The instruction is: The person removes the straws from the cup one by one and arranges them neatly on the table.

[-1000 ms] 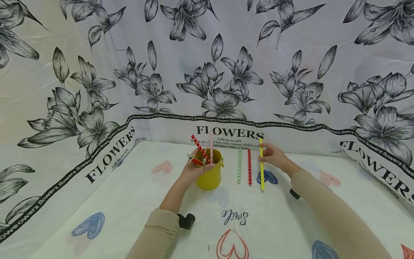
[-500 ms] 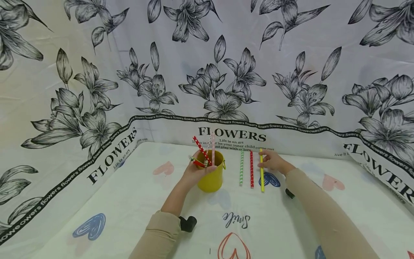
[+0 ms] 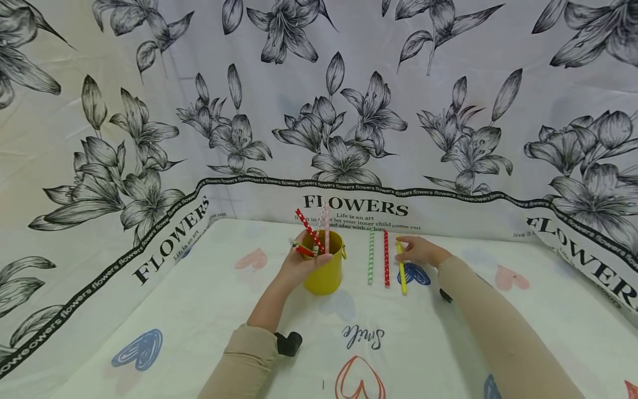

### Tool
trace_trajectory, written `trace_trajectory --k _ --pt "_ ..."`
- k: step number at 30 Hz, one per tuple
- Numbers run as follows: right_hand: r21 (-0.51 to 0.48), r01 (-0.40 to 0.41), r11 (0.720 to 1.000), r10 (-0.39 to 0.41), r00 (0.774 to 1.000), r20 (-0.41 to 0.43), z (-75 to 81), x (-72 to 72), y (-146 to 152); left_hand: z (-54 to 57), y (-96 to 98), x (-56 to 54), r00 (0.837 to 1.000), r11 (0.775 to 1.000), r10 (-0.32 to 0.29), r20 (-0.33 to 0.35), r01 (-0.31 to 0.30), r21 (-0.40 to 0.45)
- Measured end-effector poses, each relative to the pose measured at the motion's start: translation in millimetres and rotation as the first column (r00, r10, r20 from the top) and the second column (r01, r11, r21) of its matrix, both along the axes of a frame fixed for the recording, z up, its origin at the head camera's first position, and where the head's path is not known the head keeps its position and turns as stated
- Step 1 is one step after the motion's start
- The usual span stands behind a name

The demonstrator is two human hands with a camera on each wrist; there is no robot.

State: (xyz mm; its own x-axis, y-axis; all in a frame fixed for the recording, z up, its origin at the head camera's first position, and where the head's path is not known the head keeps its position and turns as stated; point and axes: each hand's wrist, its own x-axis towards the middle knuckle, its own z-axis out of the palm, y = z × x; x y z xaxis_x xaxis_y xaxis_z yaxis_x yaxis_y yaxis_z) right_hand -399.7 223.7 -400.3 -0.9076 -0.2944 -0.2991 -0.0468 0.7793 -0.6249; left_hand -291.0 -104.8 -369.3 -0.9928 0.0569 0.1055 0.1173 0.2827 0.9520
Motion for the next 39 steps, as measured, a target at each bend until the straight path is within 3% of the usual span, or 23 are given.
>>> trace_trajectory --k 7,15,25,39 --pt "0.049 -0.074 0.996 0.07 0.994 0.086 12.4 16.2 -4.1 -0.8 -4.2 -1.7 1.0 1.0 0.015 0.02 -0.015 -0.01" --pt "0.055 -0.114 0.992 0.111 0.993 0.047 9.7 22.7 -7.0 0.7 -8.4 -2.1 1.0 1.0 0.019 0.014 -0.019 -0.014" --pt "0.13 -0.069 0.989 0.064 0.997 0.039 4.9 18.0 -12.2 -0.2 -7.2 -0.9 1.0 1.0 0.021 0.023 -0.021 -0.003" --pt "0.15 0.004 0.989 -0.019 0.995 0.098 4.2 13.0 -6.3 -0.9 0.0 -1.5 1.0 1.0 0.007 0.025 -0.007 0.001"
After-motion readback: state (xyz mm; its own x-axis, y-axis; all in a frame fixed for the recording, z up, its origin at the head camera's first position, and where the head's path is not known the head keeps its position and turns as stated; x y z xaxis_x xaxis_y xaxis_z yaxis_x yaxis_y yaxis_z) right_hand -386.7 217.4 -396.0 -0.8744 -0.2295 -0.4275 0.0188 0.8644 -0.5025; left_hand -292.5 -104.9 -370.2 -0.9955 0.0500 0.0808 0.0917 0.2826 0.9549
